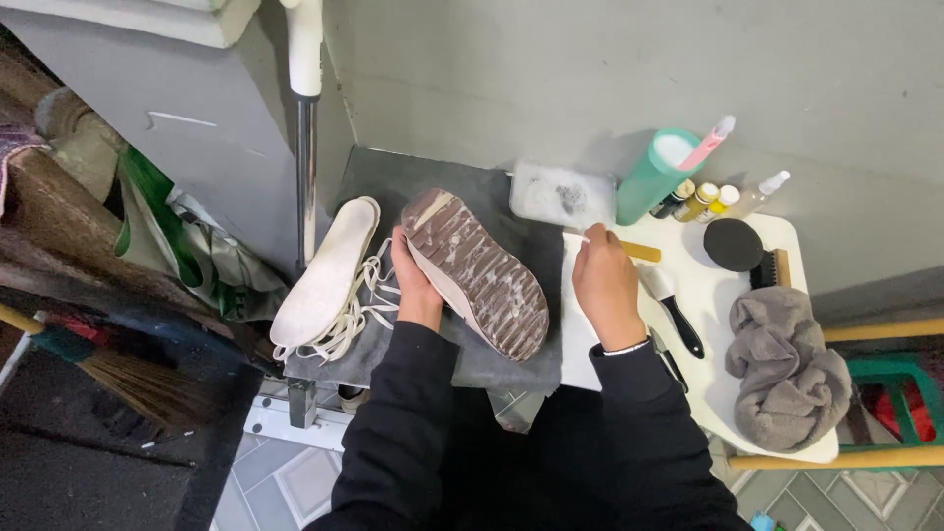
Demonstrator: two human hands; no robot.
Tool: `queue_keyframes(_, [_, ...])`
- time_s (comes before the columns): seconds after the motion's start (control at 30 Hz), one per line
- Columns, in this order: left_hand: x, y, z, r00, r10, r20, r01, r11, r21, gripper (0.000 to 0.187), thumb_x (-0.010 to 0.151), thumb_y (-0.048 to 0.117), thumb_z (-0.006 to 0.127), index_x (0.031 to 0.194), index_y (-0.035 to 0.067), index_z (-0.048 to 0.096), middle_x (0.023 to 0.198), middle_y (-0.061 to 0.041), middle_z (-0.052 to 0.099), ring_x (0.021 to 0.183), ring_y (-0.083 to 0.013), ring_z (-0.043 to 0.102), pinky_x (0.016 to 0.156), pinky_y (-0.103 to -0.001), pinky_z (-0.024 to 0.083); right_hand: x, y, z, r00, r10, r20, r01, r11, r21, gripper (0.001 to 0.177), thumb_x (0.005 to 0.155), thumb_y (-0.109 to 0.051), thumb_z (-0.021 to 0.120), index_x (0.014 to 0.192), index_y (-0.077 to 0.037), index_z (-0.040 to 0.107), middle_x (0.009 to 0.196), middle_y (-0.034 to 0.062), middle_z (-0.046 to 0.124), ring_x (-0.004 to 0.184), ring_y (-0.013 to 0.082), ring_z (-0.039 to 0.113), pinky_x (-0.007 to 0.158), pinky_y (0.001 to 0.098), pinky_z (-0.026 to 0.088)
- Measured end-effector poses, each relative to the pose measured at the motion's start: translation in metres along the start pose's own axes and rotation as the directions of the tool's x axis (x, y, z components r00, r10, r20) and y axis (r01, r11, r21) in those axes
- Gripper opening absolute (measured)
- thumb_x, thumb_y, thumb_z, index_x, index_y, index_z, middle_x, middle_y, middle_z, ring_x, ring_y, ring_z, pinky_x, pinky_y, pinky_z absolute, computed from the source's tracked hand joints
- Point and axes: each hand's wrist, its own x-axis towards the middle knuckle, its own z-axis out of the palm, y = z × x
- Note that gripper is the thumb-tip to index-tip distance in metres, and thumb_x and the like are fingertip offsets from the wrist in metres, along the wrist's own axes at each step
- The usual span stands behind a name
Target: The person cleans the sole of a white sneaker using a small metal scraper to remove dirt from the treads. They repeatedly scrape the sole and then wipe the tool on a white paper towel on the table.
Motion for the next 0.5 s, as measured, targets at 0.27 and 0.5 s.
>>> queue_keyframes(0.27, [0.019,-0.002,-0.012,1.0,-0.007,0.008,0.007,1.0,0.002,0.045,0.071,0.033,0.073,0.107,0.007,0.078,0.111,-0.019,0.076,0.096,-0.0369,0.072,0.095,-0.054,0.056,-0.001,0.01,0.008,0.997,-0.007,-0.081,0.012,0.998,0.062,0.023,0.103,-0.005,0.052,0.118,0.009,0.064,0.096,0.0294,0.069,0.093,0.0442,0.073,0.078,0.0504,0.06])
queue_keyframes(0.5, [0.041,-0.004,-0.032,1.0,-0.02,0.008,0.021,1.0,-0.015,0.042,0.071,0.032,0.072,0.104,0.007,0.078,0.108,-0.018,0.076,0.094,-0.0352,0.072,0.093,-0.053,0.057,0.001,-0.033,-0.016,0.986,-0.119,-0.118,0.157,0.903,0.401,0.015,0.099,-0.005,0.059,0.111,0.004,0.064,0.088,0.0273,0.069,0.075,0.0407,0.071,0.065,0.0462,0.057])
